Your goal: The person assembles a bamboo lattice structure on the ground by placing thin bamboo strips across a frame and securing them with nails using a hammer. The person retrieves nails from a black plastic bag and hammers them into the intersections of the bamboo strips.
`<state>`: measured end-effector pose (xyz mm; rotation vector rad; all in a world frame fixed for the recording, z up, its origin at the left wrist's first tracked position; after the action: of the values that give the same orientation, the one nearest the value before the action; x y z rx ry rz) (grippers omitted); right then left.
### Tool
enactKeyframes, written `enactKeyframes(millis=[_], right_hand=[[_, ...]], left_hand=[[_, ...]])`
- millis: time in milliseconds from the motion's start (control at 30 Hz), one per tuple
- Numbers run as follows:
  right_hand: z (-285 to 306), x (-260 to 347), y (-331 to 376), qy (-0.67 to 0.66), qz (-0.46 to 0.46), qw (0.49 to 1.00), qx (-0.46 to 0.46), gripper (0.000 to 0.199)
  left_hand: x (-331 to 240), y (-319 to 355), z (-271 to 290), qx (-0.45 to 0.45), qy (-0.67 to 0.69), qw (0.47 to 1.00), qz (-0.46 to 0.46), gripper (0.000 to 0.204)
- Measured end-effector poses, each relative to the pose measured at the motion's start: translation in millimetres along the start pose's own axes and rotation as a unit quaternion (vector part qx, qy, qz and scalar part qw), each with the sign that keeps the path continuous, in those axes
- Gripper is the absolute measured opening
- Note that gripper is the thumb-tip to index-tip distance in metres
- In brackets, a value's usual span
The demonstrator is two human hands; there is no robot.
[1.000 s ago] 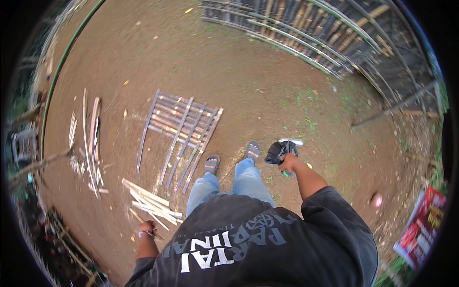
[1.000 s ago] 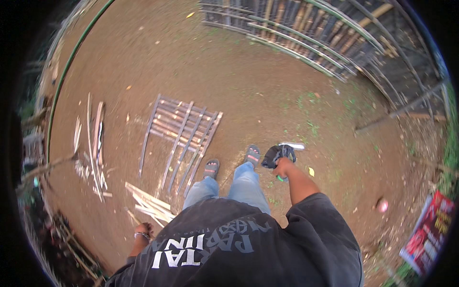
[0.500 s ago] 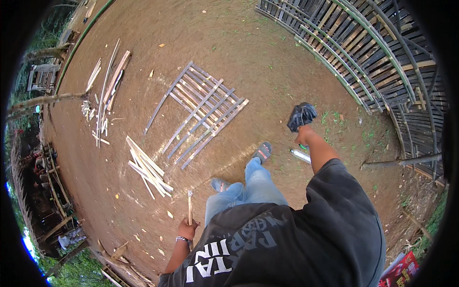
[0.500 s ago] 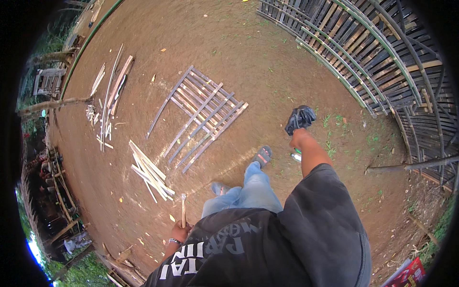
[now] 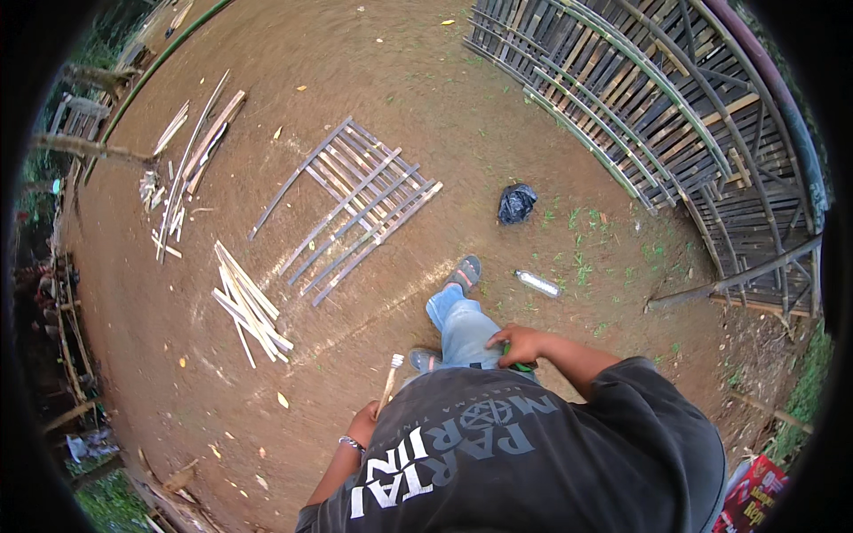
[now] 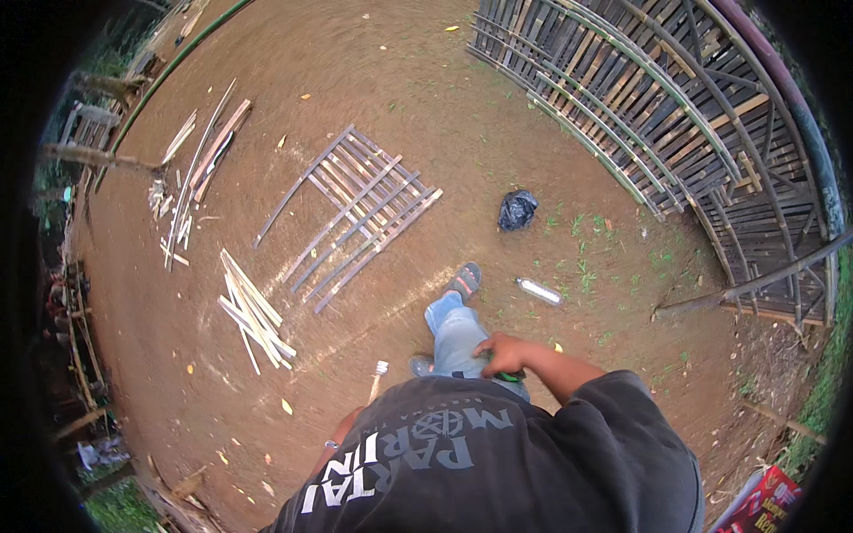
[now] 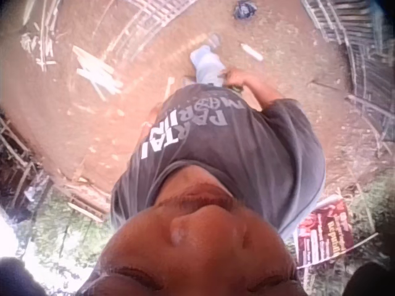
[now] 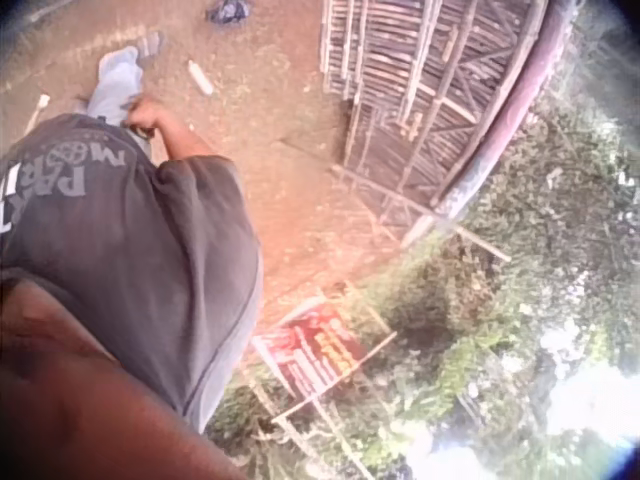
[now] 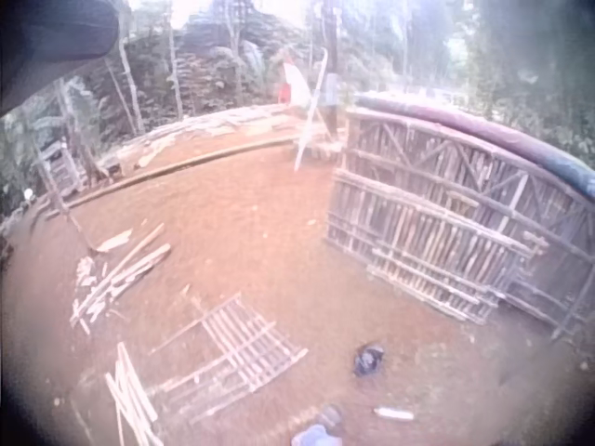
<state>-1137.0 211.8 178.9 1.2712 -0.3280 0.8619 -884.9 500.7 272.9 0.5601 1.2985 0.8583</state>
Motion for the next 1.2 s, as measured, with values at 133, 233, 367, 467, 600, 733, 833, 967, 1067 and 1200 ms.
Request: enactKeyframes(millis=[133, 233, 367, 467, 600, 733, 833, 967, 1067, 1200], right_hand=[[-13, 45, 22, 0.159, -0.043, 0.986, -0.011, 0.046], [-16, 59, 31, 0.221, -0.087, 0.971, 0.031, 0.032], [1, 87, 47, 0.267, -0.059, 0.96, 0.059, 0.028], [15, 81, 62, 0.203, -0.045, 0.973, 0.099, 0.032], [32, 74, 73, 0.091, -0.059, 0.98, 0.166, 0.023], [56, 51, 70, 0.001, -0.068, 0.975, 0.211, 0.018], [82, 15, 67, -0.076, -0.087, 0.959, 0.259, 0.026], [100, -28, 46, -0.041, -0.117, 0.938, 0.325, 0.035], [141, -67, -24, 0.008, -0.022, 0.958, 0.286, 0.03], [219, -161, -208, 0.084, -0.069, 0.986, 0.126, 0.035]], left_hand=[[38, 12, -21, -0.043, -0.054, 0.997, -0.046, 0.033], [34, 19, -24, -0.063, 0.011, 0.997, -0.04, 0.032], [68, 18, -30, -0.044, 0.151, 0.987, -0.044, 0.023], [81, 14, -37, -0.017, 0.194, 0.978, -0.078, 0.019], [56, 14, -43, 0.01, 0.259, 0.964, -0.066, 0.015], [-14, 15, -48, 0.023, 0.354, 0.935, -0.009, 0.014], [-22, 0, -71, 0.057, 0.359, 0.931, -0.026, 0.016], [-20, -48, -90, 0.034, 0.246, 0.968, -0.029, 0.02], [-37, -111, -65, 0.036, 0.141, 0.987, 0.071, 0.022], [-35, -277, -38, 0.005, 0.029, 0.999, 0.028, 0.034]])
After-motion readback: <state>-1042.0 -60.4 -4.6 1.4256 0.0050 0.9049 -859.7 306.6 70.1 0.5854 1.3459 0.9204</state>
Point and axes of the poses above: each hand's wrist, its own y-axis away from the middle knuckle, its own z-axis out of the back of the hand, x = y × z, the point moved 9 cm from there along -y, towards the middle knuckle, and after that the axes turned 7 degrees about y, right-handed, at the moved point
